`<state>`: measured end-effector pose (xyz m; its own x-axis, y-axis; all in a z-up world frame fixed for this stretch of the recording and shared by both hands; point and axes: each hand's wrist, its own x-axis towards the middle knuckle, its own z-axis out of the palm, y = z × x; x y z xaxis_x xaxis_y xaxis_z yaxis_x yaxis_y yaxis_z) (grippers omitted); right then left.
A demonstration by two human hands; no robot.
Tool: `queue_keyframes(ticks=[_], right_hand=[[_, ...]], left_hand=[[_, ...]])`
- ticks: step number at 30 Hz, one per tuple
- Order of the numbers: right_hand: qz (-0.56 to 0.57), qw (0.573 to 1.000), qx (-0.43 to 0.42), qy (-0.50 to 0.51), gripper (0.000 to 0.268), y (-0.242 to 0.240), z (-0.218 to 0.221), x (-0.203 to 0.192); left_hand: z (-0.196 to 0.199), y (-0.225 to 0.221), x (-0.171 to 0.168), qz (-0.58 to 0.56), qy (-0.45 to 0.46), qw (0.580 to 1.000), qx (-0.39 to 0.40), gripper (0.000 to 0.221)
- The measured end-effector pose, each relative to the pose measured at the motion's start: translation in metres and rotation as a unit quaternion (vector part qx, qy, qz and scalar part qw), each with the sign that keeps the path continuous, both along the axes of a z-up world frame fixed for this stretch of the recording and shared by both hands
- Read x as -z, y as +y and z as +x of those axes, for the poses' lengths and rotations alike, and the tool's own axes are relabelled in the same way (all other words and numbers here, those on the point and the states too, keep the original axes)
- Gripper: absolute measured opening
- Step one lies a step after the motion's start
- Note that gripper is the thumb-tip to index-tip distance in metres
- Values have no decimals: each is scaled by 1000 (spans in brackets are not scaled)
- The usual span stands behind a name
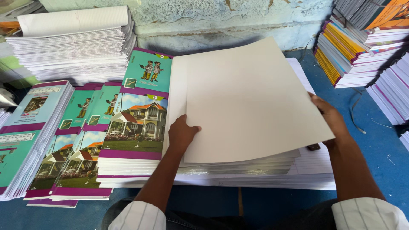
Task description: The person repeatedly folds a cover sheet over a stack of printed pages and presses the spine with a wooden block to crease the fold. The person handles multiple book units one at a time, aligning the cover and smoothing the spine before moving to the next unit.
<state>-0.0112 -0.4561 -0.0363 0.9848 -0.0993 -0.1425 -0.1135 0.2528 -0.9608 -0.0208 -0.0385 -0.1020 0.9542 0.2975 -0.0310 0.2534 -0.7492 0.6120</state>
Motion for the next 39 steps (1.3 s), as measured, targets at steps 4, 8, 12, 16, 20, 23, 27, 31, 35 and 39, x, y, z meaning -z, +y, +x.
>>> queue_keyframes(ticks=[4,8,12,16,20,23,27,31,35,39], right_hand=[[115,991,-41,-46,54,-3,9,8],[97,991,-63,-61,58,11,10,2],[30,995,-82,-54,63,36,-3,-22],[-46,994,-93,-46,67,62,-20,-51],[-193,976,-84,-49,69,83,-29,-69],[-275,958,-72,-46,70,94,-31,-68],[-395,897,-81,-183,70,107,-17,-64],[-415,876,-96,-227,64,125,-14,-58],[-454,850,-108,-244,56,142,-12,-55],[-519,778,-101,-339,55,156,-9,-48]], left_hand=[[-3,-9,-13,13,-13,1000,8,71],[-4,-11,-18,25,12,999,17,52],[-1,-10,-20,37,17,999,26,47],[2,-10,-22,51,27,998,27,51],[4,-9,-26,102,66,992,35,55],[7,-9,-23,148,74,985,38,59],[20,-12,-12,133,59,987,69,53],[30,-12,1,107,56,989,86,51],[35,-10,5,76,52,992,90,51],[36,-9,3,68,46,993,90,52]])
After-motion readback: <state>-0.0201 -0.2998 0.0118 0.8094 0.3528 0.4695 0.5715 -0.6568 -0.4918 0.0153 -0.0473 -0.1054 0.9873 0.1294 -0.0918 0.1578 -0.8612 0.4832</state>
